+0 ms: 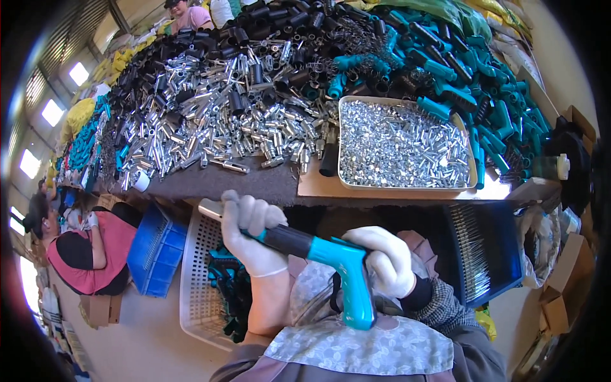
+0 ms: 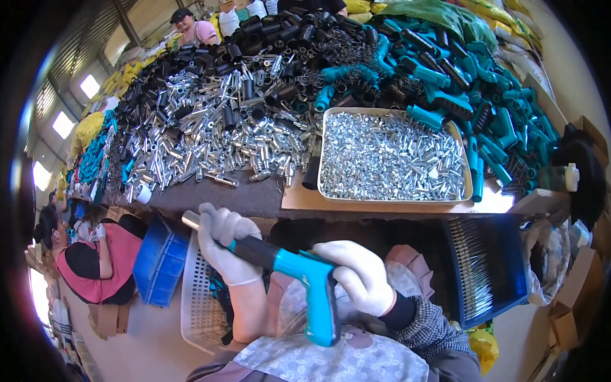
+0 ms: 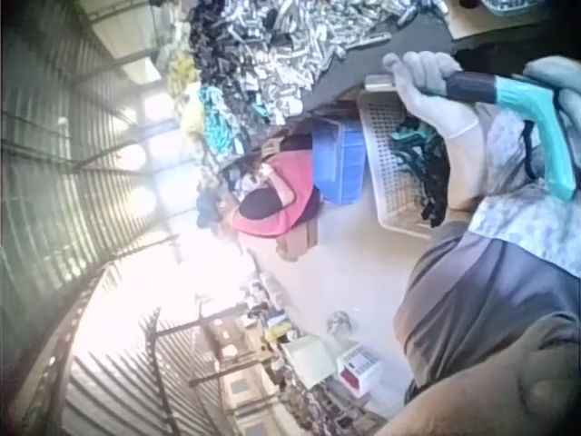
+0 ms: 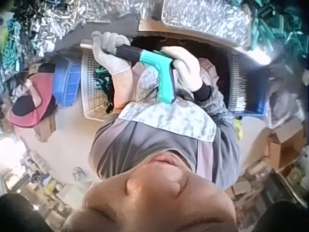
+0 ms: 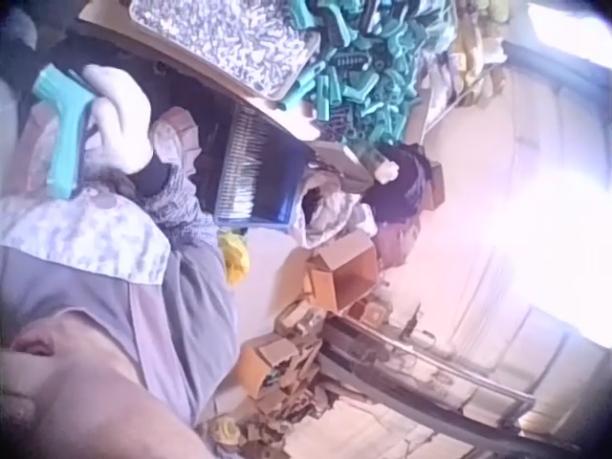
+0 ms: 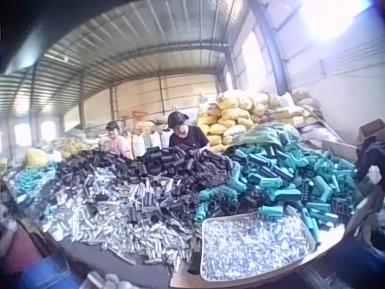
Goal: Assembling plastic and metal handle components at a workshop workbench.
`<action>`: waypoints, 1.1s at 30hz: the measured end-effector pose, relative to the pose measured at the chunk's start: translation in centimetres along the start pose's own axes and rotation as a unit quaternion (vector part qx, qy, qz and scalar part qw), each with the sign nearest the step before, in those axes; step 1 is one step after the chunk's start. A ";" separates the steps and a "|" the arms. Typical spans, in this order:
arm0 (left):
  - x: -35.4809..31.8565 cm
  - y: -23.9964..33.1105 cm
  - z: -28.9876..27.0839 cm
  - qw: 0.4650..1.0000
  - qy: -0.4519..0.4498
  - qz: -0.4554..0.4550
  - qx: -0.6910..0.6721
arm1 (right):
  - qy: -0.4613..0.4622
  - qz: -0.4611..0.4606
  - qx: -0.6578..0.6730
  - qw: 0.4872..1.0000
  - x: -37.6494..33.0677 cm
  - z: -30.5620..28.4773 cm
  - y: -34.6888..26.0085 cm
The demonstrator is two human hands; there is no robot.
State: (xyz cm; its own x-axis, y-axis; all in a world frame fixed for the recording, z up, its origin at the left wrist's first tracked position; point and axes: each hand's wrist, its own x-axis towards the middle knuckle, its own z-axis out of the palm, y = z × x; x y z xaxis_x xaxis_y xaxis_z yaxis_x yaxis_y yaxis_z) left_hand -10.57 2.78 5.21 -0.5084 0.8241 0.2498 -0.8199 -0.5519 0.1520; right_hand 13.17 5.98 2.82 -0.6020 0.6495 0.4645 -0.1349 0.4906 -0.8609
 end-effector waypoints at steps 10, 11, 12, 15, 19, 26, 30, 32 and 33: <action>0.1 -1.2 0.6 0.991 0.006 0.076 0.106 | 0.090 -0.164 0.067 0.980 -0.2 1.0 0.9; -0.7 -1.3 0.5 0.984 -0.048 0.082 0.152 | 0.224 -0.025 0.186 0.956 -0.9 2.5 0.9; -1.8 -1.7 0.4 0.979 -0.090 0.092 0.155 | 0.253 0.087 0.330 0.905 -0.8 2.1 0.9; -3.8 -2.1 0.7 0.954 -0.286 -0.012 0.092 | 0.045 0.413 0.372 0.830 -1.6 0.7 7.1; -4.0 -3.3 0.8 0.946 -0.181 -0.214 0.160 | -0.120 0.190 0.191 0.956 -1.6 3.0 5.9; 9.6 1.2 -4.4 0.343 -0.092 0.103 0.929 | -0.041 0.277 0.340 0.898 0.6 -0.2 2.6; 11.2 1.0 -6.4 0.264 -0.089 0.053 0.959 | -0.025 0.271 0.349 0.897 1.2 0.6 2.1; 11.3 1.0 -6.2 0.265 -0.090 0.046 0.959 | -0.027 0.266 0.319 0.909 1.1 0.9 2.3; 11.5 1.1 -6.1 0.267 -0.089 0.039 0.959 | -0.032 0.262 0.288 0.921 1.1 1.0 2.3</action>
State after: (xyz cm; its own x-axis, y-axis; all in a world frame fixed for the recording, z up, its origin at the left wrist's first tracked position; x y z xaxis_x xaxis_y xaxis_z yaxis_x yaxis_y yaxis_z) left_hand -18.94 12.40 2.39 -0.3429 0.8758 0.3397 0.9206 0.2414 0.3069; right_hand 11.44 7.27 1.10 -0.7459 0.6647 -0.0427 -0.1964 -0.2807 -0.9395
